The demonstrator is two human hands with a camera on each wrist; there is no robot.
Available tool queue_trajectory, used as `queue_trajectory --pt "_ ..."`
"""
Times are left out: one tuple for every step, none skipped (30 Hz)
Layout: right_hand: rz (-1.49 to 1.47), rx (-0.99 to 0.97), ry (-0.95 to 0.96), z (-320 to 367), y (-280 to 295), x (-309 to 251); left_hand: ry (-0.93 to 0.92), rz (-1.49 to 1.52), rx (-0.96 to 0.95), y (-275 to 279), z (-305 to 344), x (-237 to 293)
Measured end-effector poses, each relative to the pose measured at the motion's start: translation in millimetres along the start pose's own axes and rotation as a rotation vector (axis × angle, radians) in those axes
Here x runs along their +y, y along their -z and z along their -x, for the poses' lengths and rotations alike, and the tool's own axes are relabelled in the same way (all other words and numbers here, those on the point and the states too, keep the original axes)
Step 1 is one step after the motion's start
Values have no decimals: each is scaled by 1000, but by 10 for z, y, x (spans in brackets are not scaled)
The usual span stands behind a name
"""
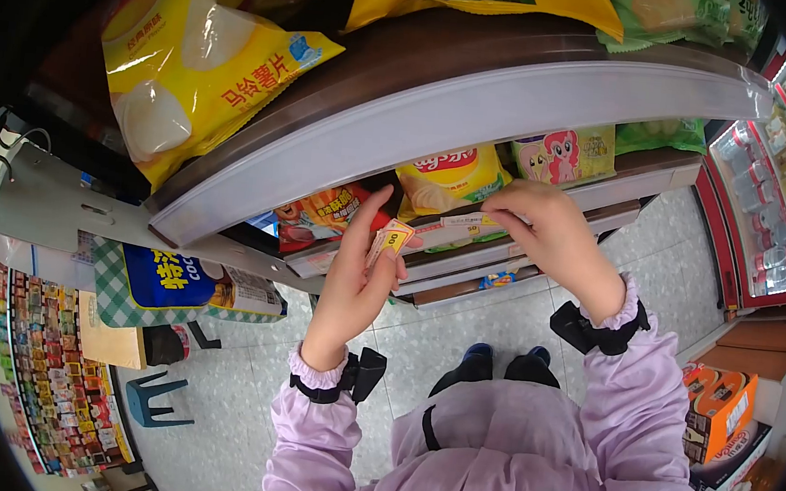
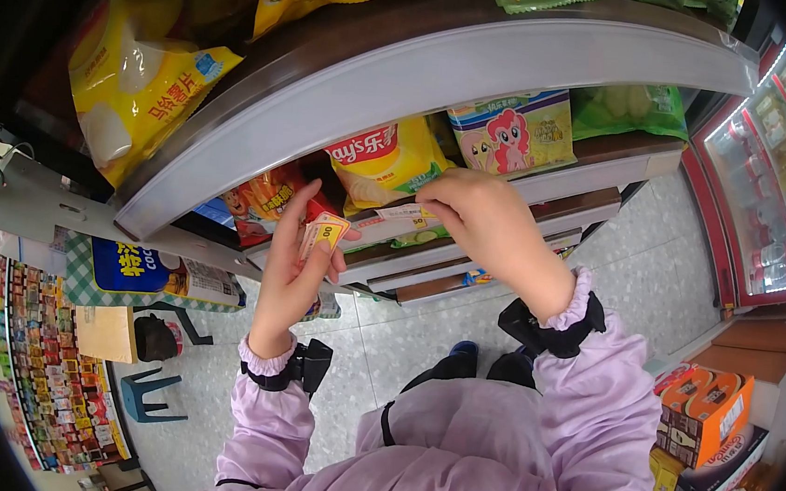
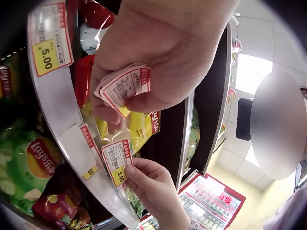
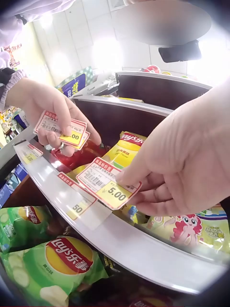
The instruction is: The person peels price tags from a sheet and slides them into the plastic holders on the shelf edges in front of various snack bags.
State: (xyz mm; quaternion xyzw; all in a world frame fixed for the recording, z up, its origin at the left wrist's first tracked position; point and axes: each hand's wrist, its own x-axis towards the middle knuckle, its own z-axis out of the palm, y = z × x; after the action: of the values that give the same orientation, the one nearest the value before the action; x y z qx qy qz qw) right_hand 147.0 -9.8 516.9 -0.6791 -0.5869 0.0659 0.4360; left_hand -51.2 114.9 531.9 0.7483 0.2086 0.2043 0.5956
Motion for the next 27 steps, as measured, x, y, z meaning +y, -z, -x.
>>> queue_trajectory --pt "30 16 34 -9 -20 -13 -3 0 -1 2 0 -2" --pt "61 32 67 -14 -43 -25 -8 -12 17 5 3 -5" --pt "62 33 66 -13 -75 -29 -12 -25 35 8 5 -9" --pt "81 48 90 -10 -113 -29 -12 -25 34 12 -3 -46" --pt "99 62 114 -12 -141 -32 -41 -61 40 19 -16 -115" --pt "98 62 114 -18 -159 -37 -70 -98 47 30 -26 -170" --pt "120 69 134 -22 -174 -41 -69 -98 47 41 -34 -200" --pt "142 76 153 -22 -183 -43 -109 -163 37 49 -44 -225" --pt "142 75 151 -22 -184 -50 -149 -227 26 52 -50 -229" --pt "179 62 153 -22 -176 -63 -148 -226 25 50 -40 -198" --pt "217 50 154 -22 -166 -75 -139 -250 16 42 -26 -128" --pt "219 50 152 -18 -159 -85 -130 -275 8 38 -22 -91" --pt "213 64 161 -11 -154 -98 -129 -274 6 45 -26 -95" --pt "207 77 171 -7 -151 -109 -187 -312 -33 58 -28 -99" --pt "206 77 171 -8 -151 -118 -243 -349 -72 69 -30 -104" --pt "199 81 168 -9 -153 -127 -242 -349 -72 76 -35 -118" --pt "191 86 165 -8 -157 -134 -280 -402 -89 80 -43 -136" --pt "191 85 165 -12 -166 -131 -319 -454 -107 78 -50 -145" --pt "201 73 172 -20 -180 -122 -319 -454 -107 69 -53 -135" --pt "212 60 179 -25 -192 -117 -290 -462 -115 53 -55 -118" --pt "213 61 179 -28 -200 -120 -262 -471 -123 41 -59 -108" --pt "234 58 180 -30 -209 -124 -262 -471 -123 33 -63 -112" --pt "255 56 181 -31 -219 -127 -267 -516 -116 28 -65 -120" --pt "255 57 181 -29 -233 -128 -271 -560 -109 25 -65 -128" --pt "286 58 193 -22 -248 -126 -271 -561 -110 22 -60 -136" --pt "318 60 205 -15 -258 -123 -268 -573 -107 14 -53 -143" --pt "321 63 203 -11 -268 -117 -266 -586 -105 4 -53 -144"
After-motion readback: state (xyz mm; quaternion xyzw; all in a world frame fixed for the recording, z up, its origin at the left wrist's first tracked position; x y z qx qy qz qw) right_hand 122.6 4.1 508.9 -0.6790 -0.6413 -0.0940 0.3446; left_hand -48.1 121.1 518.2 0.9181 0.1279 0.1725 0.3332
